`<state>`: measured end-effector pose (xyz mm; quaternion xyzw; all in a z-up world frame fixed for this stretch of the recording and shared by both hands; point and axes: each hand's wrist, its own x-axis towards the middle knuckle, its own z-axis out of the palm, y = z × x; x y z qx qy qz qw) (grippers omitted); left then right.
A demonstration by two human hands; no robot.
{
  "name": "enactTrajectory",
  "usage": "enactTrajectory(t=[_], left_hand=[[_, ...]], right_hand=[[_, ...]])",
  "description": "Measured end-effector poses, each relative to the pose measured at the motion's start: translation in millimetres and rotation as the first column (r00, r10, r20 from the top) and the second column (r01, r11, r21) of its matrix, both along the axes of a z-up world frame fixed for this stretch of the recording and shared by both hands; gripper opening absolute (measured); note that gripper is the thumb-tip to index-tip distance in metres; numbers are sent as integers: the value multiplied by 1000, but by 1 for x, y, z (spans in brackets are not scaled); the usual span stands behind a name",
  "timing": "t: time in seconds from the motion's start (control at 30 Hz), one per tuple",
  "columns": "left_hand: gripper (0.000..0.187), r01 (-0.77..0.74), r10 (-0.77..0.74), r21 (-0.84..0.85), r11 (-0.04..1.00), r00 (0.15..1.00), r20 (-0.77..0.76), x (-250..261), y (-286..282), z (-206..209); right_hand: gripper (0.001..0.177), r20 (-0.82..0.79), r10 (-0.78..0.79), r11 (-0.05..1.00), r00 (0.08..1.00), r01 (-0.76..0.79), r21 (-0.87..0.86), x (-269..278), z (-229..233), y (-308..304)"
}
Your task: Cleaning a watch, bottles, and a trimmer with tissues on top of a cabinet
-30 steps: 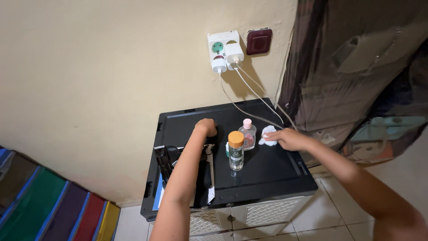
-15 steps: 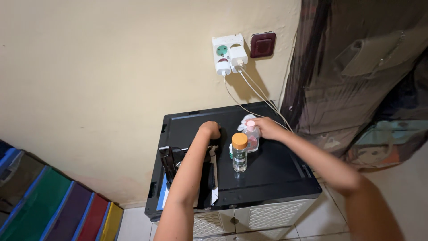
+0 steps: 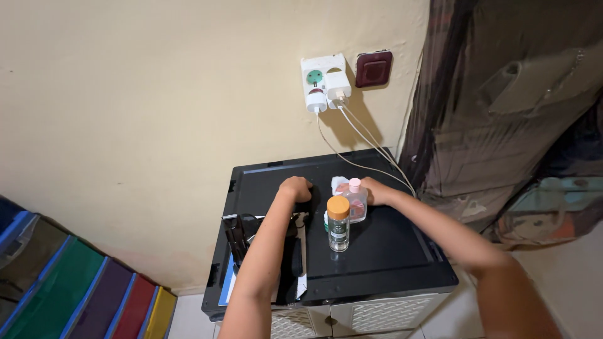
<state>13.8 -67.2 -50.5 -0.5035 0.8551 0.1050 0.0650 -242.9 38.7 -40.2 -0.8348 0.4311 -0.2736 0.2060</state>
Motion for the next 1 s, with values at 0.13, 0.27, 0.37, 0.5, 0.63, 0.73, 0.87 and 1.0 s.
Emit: enactTrajectory(t=[0.13, 0.27, 0.37, 0.5, 0.63, 0.73, 0.87, 1.0], left_hand=[[54, -2, 1, 20, 1000, 1000, 12, -1, 11, 13], [52, 13, -13, 6, 1000, 1000, 14, -2, 7, 9], [51, 15, -15, 2, 1000, 999, 31, -2, 4, 3], [51, 27, -28, 18, 999, 999, 38, -1, 8, 9], [53, 29, -30, 23, 999, 999, 34, 0, 17, 21], [55, 33, -33, 51, 998, 999, -13, -1, 17, 18], [52, 57, -57, 4, 998, 996, 72, -5, 4, -2], [49, 73, -71, -14, 997, 993, 91, -11, -7, -7]], right_hand=[[22, -55, -129, 990, 990, 131, 48, -53, -74, -6], [34, -102, -94, 995, 990, 89, -50, -42, -11, 69], [44, -28, -83, 996, 996, 82, -32, -54, -6, 99], [51, 45, 21, 1000, 999, -20, -20, -70, -2, 132], [50, 32, 5, 995, 999, -8, 101, -90, 17, 170], [50, -53, -18, 973, 998, 30, 230, -135, 20, 179], [46, -518, -419, 884, 746, 466, -44, -179, 23, 170], [50, -200, -388, 921, 900, 371, -118, -121, 20, 143]])
